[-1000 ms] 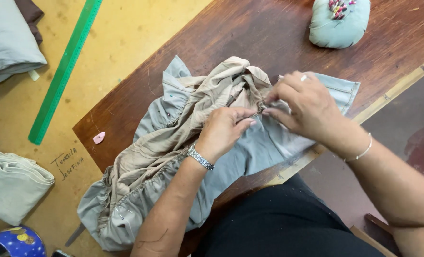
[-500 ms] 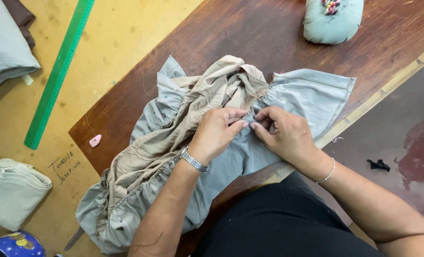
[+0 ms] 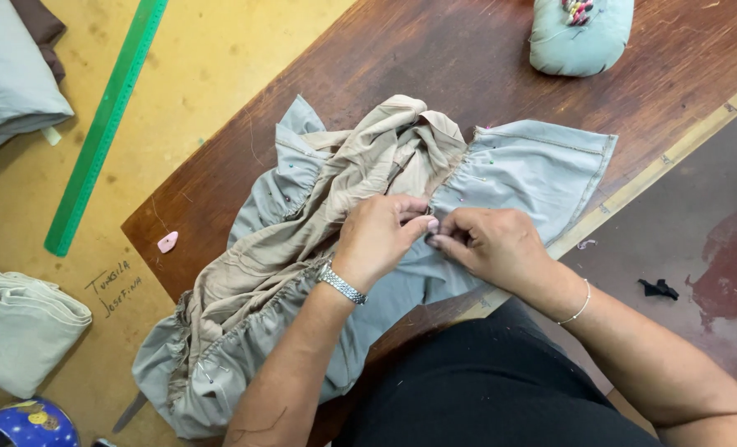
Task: Pinning two pieces of fabric together along a seam on a wooden table
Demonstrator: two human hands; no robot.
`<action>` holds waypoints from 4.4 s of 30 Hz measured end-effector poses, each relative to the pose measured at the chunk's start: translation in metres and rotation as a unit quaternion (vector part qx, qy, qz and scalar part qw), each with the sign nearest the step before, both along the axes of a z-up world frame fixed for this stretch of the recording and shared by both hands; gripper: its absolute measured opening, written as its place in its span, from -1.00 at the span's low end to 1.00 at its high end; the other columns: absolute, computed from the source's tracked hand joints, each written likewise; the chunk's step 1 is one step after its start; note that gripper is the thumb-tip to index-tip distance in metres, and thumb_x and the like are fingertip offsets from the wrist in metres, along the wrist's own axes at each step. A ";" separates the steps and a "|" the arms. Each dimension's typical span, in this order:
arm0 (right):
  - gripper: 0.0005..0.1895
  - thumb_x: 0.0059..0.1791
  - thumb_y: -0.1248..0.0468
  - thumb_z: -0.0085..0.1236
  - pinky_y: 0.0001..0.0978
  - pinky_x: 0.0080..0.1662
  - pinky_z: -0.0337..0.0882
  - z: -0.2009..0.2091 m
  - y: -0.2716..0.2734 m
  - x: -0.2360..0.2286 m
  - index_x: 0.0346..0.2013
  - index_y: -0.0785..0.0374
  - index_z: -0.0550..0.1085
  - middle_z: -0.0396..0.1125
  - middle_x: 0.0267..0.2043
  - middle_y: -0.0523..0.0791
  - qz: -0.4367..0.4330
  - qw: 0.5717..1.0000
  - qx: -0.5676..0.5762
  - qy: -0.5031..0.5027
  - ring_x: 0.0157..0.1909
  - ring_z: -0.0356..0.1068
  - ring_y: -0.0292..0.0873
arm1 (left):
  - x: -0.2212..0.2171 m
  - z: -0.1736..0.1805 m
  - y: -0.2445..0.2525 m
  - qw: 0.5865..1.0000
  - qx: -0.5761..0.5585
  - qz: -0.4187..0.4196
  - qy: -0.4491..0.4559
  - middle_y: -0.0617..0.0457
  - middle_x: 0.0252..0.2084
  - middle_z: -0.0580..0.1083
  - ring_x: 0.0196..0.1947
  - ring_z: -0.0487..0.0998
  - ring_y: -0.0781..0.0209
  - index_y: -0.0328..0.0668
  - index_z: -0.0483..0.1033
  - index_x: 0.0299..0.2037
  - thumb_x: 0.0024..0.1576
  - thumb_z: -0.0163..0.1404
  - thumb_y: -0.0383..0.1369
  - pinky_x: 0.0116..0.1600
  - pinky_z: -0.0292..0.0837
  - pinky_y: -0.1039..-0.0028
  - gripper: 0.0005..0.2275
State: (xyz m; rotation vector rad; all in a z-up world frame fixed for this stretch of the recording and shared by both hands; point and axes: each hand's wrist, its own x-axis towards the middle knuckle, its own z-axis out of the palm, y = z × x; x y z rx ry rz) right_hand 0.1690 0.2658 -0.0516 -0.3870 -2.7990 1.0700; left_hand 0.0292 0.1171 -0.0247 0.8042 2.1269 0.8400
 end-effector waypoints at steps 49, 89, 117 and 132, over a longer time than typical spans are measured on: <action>-0.90 0.00 0.37 0.32 -0.19 -0.12 0.44 0.000 0.263 -0.063 -0.20 0.17 0.60 0.47 -0.16 -0.08 -0.179 0.934 0.261 0.163 -0.18 0.47 -0.05 | -0.008 -0.029 0.006 0.999 0.003 0.050 0.016 0.23 -0.12 0.69 -0.12 0.70 0.34 0.04 0.74 -0.16 0.10 0.13 -0.13 0.02 0.54 0.50 -0.77; -0.88 0.08 0.14 0.13 -0.05 -0.39 0.49 -0.042 -0.010 0.019 -0.22 0.07 0.42 0.38 -0.63 -0.07 -0.056 0.977 0.194 0.068 -0.49 0.49 0.08 | 0.006 -0.004 0.004 0.996 0.014 0.086 -0.031 0.11 -0.32 0.67 -0.12 0.69 0.02 0.26 0.71 -0.19 0.05 0.12 -0.21 -0.08 0.60 0.29 -0.83; -0.67 0.09 0.24 0.15 -0.22 -0.38 0.41 -0.006 0.013 0.014 0.15 0.17 0.45 0.36 0.03 -0.06 -0.025 0.992 0.016 0.121 -0.44 0.42 -0.07 | -0.003 0.002 -0.013 0.968 0.211 -0.015 -0.136 -0.21 -0.20 0.65 -0.04 0.65 0.04 -0.24 0.64 -0.11 0.17 -0.04 -0.50 0.09 0.53 0.21 -0.81; -0.86 0.08 0.30 0.20 -0.30 -0.14 0.38 0.043 0.048 -0.036 -0.07 0.19 0.53 0.38 -0.16 -0.09 0.189 0.980 0.054 0.026 -0.22 0.40 -0.10 | -0.014 0.018 -0.043 0.997 0.004 -0.030 -0.068 0.22 -0.30 0.59 -0.27 0.55 0.43 0.09 0.65 -0.01 -0.09 0.32 -0.14 -0.10 0.40 0.60 -0.59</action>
